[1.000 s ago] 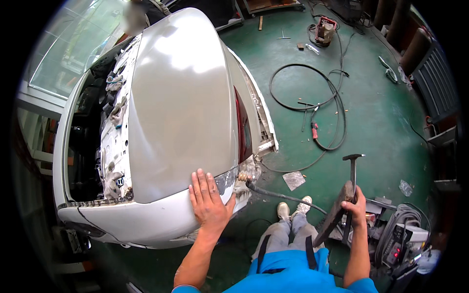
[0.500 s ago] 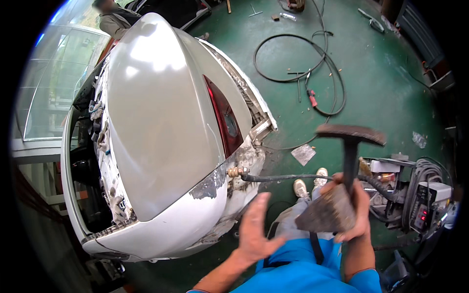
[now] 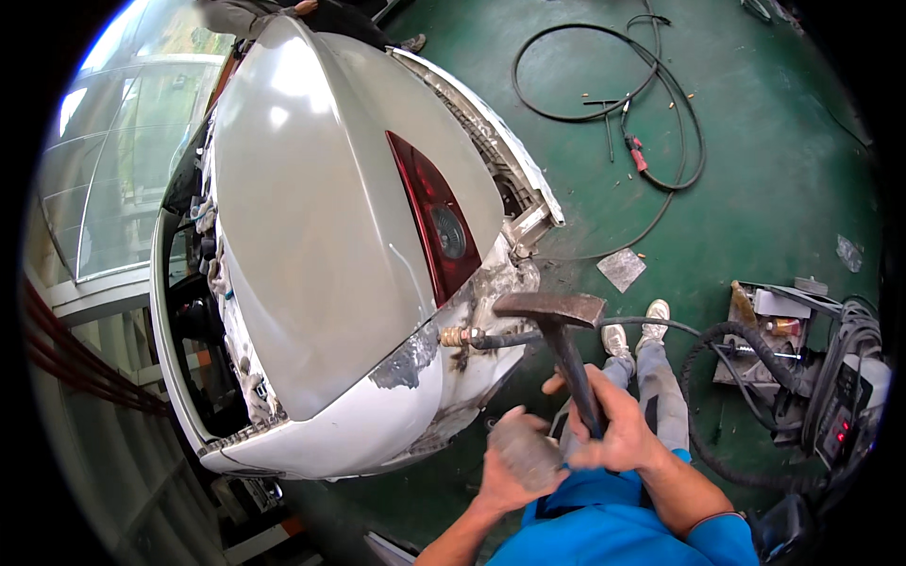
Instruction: The person uses a hammer and a wooden block to repeatedly tap and shape the rear quarter panel and trunk lid of a white car. They frequently pause to feel the surface with their hand, checking for smoothness and alignment while working in a workshop environment.
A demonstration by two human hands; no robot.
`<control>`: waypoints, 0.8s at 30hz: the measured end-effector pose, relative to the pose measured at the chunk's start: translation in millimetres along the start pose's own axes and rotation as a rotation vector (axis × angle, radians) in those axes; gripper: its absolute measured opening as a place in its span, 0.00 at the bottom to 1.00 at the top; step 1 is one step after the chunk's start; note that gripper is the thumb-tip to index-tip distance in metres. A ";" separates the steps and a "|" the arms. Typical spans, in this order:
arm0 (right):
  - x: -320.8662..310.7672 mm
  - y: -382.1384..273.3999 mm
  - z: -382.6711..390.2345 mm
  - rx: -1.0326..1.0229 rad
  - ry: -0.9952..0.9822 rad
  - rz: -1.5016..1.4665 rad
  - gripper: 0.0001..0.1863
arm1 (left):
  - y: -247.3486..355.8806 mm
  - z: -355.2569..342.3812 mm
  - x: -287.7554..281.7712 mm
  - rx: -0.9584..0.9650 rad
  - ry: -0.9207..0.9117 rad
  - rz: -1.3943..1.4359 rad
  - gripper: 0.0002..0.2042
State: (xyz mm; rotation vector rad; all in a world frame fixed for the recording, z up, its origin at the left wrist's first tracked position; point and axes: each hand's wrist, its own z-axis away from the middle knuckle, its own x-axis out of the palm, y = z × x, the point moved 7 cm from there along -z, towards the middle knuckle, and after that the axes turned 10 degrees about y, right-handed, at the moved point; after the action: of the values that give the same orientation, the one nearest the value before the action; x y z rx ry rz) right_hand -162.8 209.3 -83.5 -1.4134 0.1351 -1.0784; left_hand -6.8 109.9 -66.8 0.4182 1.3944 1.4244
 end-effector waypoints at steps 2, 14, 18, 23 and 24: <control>-7.9 25.3 -0.6 0.120 0.076 -0.060 0.39 | 13.1 8.2 -27.0 0.005 0.162 0.060 0.45; 40.8 50.6 -23.0 -0.048 0.254 0.293 0.16 | -125.6 68.9 -83.6 -0.443 -0.110 -0.600 0.53; 55.4 62.4 -28.3 -0.108 0.241 0.347 0.16 | -145.6 71.2 -90.2 -0.527 -0.140 -0.559 0.54; 59.0 63.7 -26.9 -0.107 0.312 0.354 0.14 | -157.2 68.5 -100.7 -0.538 -0.201 -0.570 0.55; 60.2 60.8 -26.7 -0.154 0.334 0.376 0.14 | -161.2 68.7 -102.7 -0.537 -0.210 -0.573 0.55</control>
State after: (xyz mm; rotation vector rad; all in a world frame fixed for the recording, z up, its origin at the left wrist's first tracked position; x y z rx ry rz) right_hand -115.6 137.7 -109.7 -1.2667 0.7102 -0.9926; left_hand 157.3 22.8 -149.0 -0.1704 0.8188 1.1677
